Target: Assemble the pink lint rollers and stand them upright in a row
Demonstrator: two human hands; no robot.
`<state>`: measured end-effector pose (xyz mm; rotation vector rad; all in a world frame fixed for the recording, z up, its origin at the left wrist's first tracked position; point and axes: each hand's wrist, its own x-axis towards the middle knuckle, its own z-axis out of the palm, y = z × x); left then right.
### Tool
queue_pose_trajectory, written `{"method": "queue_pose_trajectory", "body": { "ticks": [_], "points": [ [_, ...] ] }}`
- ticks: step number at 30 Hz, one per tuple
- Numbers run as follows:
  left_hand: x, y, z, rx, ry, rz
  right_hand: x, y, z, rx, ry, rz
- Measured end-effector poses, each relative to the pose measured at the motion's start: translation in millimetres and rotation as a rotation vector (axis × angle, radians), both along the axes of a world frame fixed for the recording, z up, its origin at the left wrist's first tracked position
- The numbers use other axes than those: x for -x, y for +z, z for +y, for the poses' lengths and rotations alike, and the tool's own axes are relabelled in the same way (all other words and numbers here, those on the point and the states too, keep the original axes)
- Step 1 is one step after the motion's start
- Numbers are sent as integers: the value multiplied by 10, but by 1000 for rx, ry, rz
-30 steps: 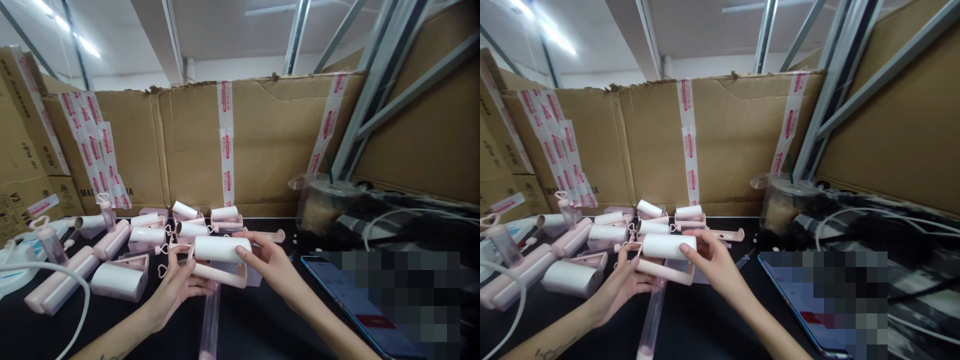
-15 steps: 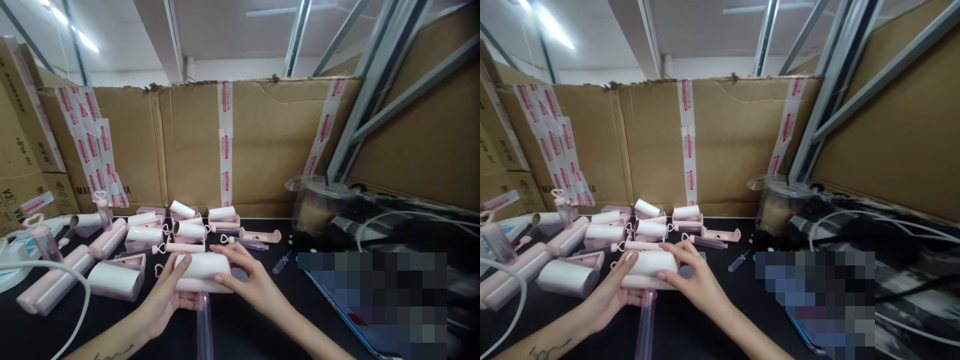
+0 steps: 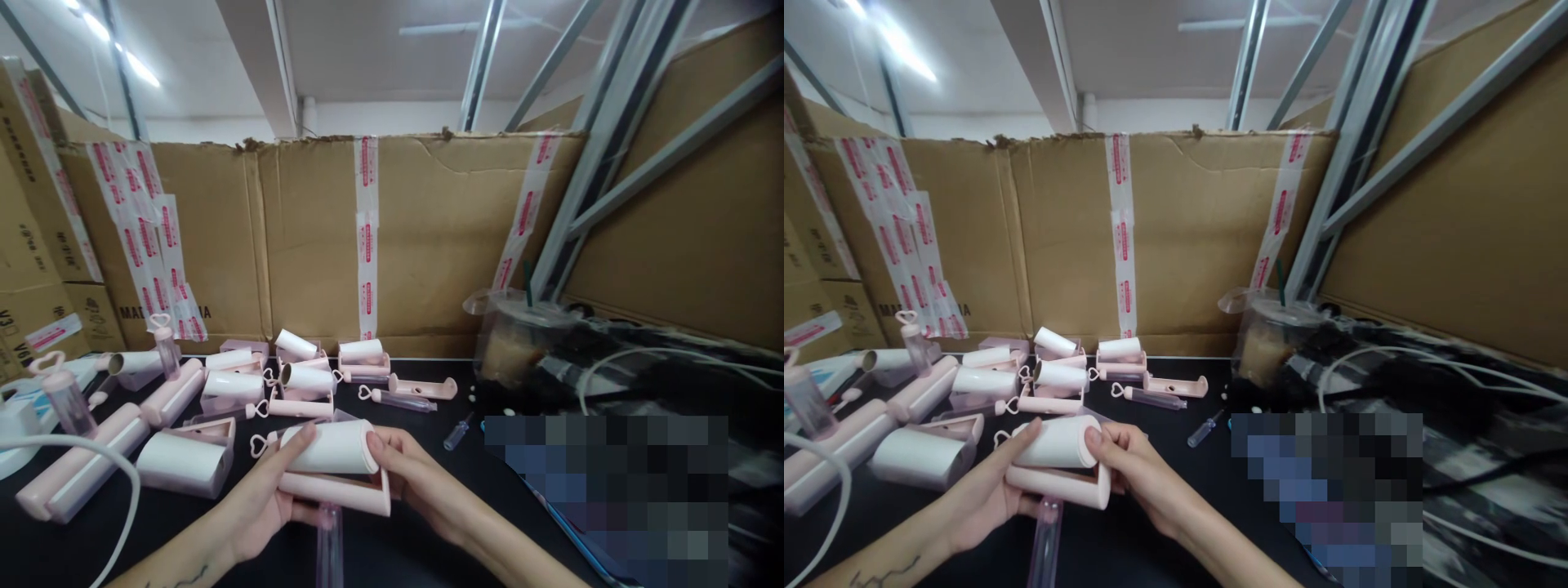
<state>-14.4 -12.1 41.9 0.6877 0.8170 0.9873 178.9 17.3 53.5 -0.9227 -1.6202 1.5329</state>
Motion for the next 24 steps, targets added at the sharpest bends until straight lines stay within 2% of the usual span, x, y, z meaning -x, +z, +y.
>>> {"method": "queue_pose_trajectory", "body": {
  "ticks": [3, 7, 15, 24],
  "points": [
    [-5, 44, 7, 28, -68, -57, -1, 21, -5, 211, 33, 120],
    [1, 84, 20, 90, -110, -137, -13, 52, 12, 330, -23, 187],
    [18, 73, 22, 139, -197, -245, 3, 64, 26, 407, -12, 291],
    [11, 58, 28, 158, -221, -322, 18, 77, 30, 396, 2, 339]
  ]
}}
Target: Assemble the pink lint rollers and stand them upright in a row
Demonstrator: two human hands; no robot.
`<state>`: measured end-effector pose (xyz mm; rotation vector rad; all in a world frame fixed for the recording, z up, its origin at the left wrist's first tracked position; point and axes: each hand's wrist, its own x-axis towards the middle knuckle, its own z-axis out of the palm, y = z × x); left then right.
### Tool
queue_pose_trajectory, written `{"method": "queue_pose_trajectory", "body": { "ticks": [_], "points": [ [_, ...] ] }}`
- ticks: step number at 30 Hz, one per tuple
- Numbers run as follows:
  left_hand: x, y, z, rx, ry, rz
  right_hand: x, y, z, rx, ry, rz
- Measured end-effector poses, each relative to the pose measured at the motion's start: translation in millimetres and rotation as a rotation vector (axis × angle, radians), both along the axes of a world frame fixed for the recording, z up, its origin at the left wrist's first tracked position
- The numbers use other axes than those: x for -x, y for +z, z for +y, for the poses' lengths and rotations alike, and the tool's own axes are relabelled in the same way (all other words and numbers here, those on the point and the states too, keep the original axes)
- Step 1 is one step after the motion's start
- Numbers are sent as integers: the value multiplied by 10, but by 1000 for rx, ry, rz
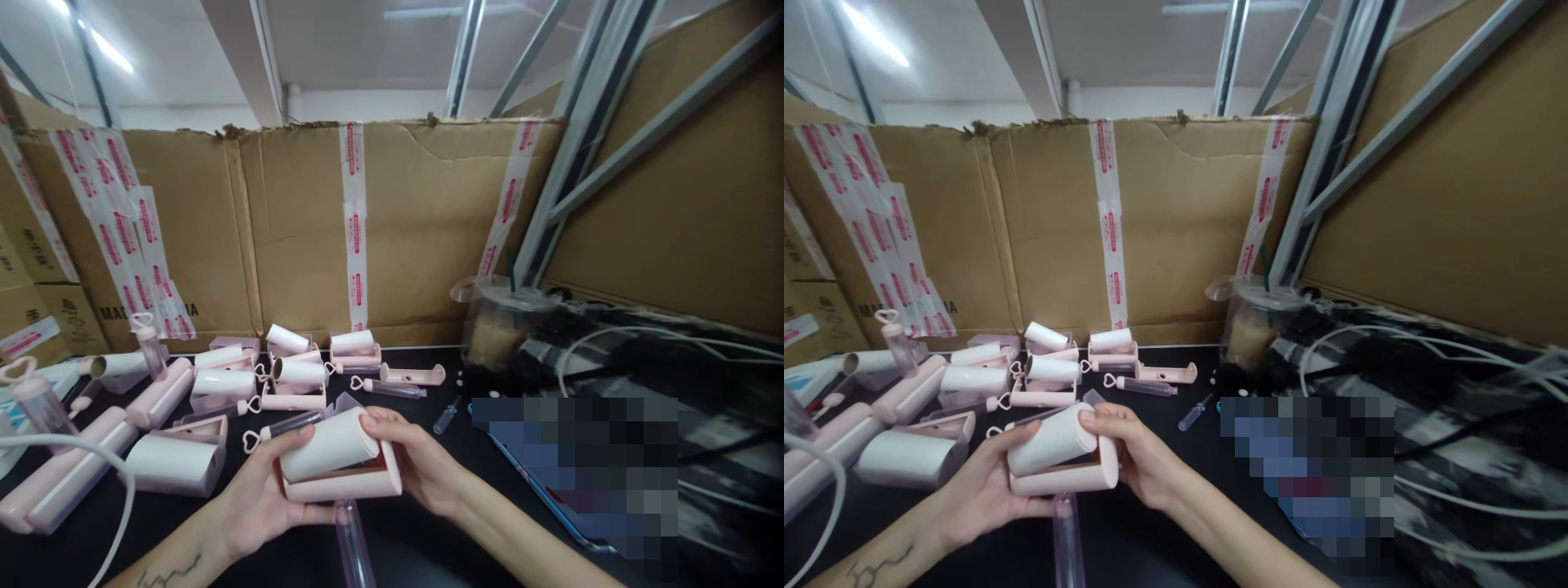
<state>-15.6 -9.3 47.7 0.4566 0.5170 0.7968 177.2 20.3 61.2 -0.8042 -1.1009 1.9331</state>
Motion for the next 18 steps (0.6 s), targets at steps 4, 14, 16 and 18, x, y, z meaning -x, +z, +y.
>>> {"method": "queue_pose_trajectory", "body": {
  "ticks": [4, 14, 16, 18],
  "points": [
    [-1, 14, 0, 3, -9, 20, 3, 10, -5, 4, 14, -4],
    [17, 7, -5, 14, 43, 109, -30, -5, 1, -142, 65, -95],
    [22, 3, -3, 1, 81, 148, -71, 8, -2, -364, 44, -239],
    [20, 8, -5, -25, 119, 178, -136, 54, -5, -710, -68, -481]
  ]
}}
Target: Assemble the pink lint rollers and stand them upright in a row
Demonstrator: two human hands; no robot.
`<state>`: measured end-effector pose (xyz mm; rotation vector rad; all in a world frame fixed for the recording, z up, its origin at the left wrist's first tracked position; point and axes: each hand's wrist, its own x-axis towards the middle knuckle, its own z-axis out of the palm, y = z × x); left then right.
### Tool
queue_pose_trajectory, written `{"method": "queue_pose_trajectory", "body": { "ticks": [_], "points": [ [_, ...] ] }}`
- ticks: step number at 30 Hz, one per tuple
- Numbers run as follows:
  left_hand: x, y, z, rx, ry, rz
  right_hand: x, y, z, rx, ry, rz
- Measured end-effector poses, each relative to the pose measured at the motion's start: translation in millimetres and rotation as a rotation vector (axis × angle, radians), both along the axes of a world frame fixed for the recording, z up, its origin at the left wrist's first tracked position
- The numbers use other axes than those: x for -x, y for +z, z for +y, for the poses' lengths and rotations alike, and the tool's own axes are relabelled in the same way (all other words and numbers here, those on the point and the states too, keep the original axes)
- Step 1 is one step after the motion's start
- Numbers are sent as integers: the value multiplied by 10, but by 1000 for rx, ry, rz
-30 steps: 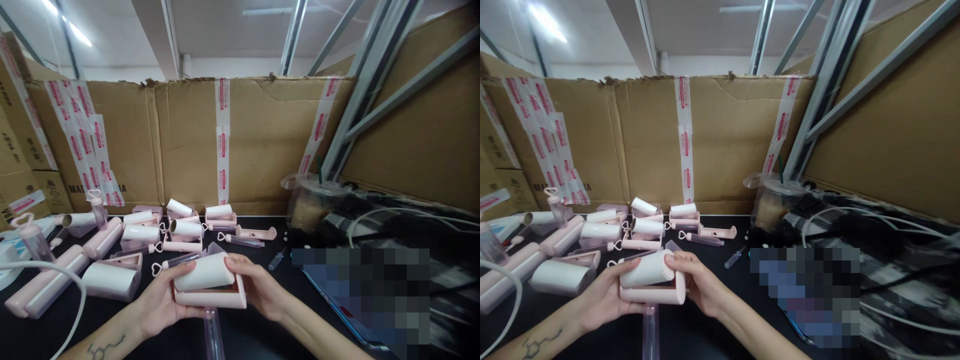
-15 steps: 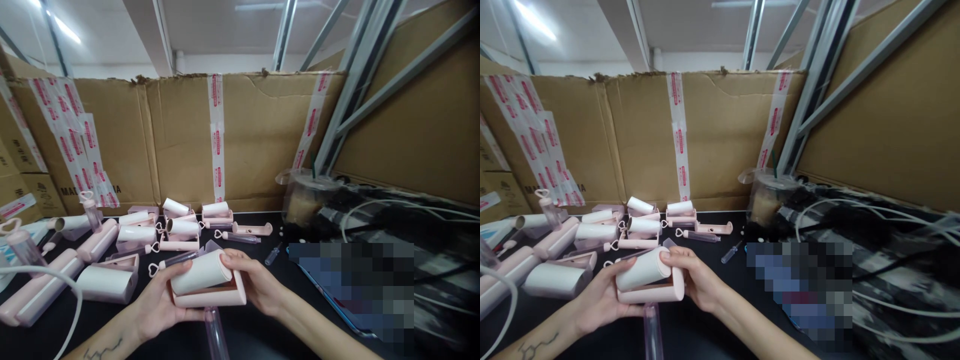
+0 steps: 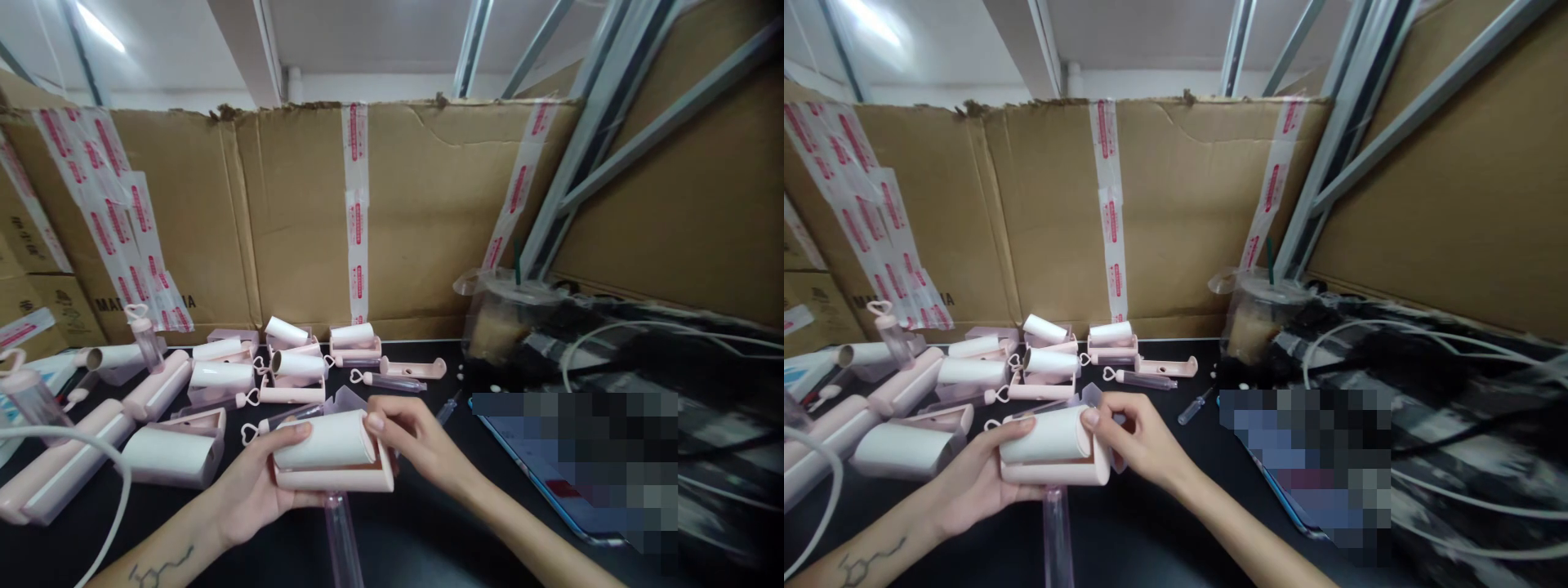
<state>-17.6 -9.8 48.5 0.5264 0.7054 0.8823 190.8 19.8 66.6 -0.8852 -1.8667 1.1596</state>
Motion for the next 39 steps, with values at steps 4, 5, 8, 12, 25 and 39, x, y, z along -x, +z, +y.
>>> {"method": "queue_pose_trajectory", "body": {
  "ticks": [4, 5, 8, 12, 25, 39],
  "points": [
    [6, 30, -3, -72, 38, 32, -162, 140, 3, -618, -233, -323],
    [12, 41, -1, -91, 48, 32, -194, 167, 4, -670, -238, -338],
    [32, 76, 7, -131, 86, 40, -225, 195, -17, -683, -101, -322],
    [38, 94, 13, -150, 110, 68, -130, 125, -107, -614, 151, -332],
    [4, -14, 1, -157, 93, 132, 18, -80, -120, -657, 113, -402],
    [81, -30, 85, -620, 48, 278, -299, 231, 99, -474, -426, -412]
  ]
}}
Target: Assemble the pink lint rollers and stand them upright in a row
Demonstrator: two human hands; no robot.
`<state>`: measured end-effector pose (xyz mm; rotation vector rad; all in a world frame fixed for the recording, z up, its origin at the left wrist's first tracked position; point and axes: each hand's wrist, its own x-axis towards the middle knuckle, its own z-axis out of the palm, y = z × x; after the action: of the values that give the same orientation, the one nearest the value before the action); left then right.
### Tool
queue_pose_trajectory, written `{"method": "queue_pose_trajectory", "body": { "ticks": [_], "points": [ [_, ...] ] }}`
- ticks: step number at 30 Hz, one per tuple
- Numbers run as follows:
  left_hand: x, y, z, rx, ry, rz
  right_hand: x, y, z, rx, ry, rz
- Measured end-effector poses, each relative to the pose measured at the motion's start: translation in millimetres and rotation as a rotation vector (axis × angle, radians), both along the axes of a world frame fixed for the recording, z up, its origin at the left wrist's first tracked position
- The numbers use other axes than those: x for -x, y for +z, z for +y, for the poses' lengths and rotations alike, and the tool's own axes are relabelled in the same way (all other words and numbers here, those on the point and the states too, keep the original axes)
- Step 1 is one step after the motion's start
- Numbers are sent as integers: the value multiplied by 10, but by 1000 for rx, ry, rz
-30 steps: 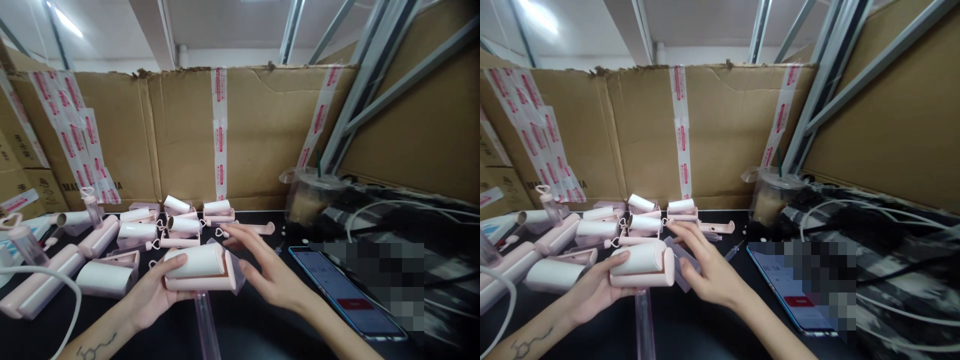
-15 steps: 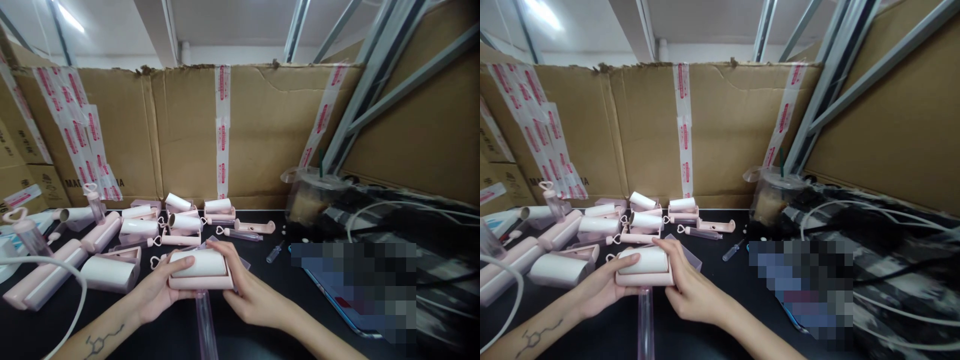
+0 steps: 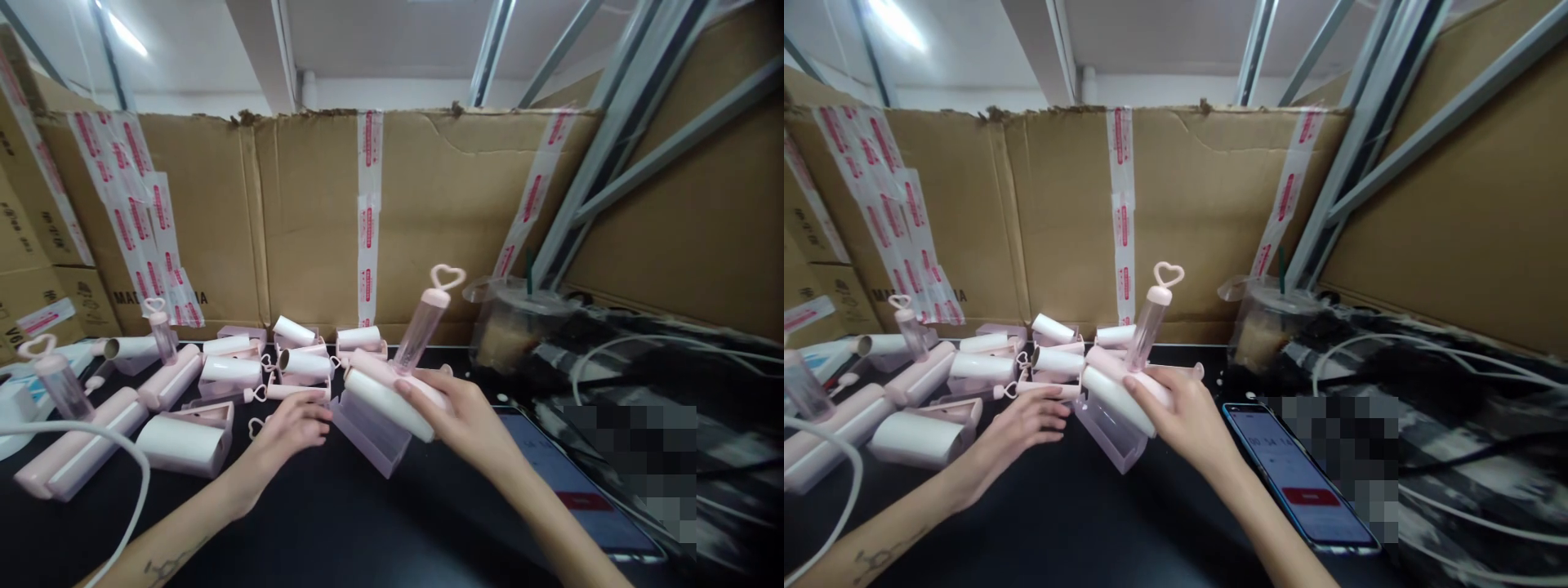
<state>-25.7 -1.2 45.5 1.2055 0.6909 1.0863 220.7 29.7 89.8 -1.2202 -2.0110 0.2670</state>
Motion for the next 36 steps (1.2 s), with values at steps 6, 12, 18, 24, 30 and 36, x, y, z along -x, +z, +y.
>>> {"method": "queue_pose_trajectory", "body": {
  "ticks": [6, 12, 18, 24, 30, 36],
  "points": [
    [-48, -164, -24, -298, 182, 396, 132, -153, 82, 86, 46, -13],
    [-55, -275, -4, -241, 216, 369, 101, -75, 28, 250, 304, -49],
    [-57, -274, -35, -237, 123, 536, 149, -72, -22, 327, 481, 28],
    [-43, -276, 12, -210, 209, 548, 193, -167, -23, 317, 465, -73],
    [-32, -307, 33, -226, 199, 539, 146, -201, -40, 327, 420, -215],
    [-46, -381, 21, -275, 172, 607, 157, -210, -38, 232, 434, -305]
  ]
}}
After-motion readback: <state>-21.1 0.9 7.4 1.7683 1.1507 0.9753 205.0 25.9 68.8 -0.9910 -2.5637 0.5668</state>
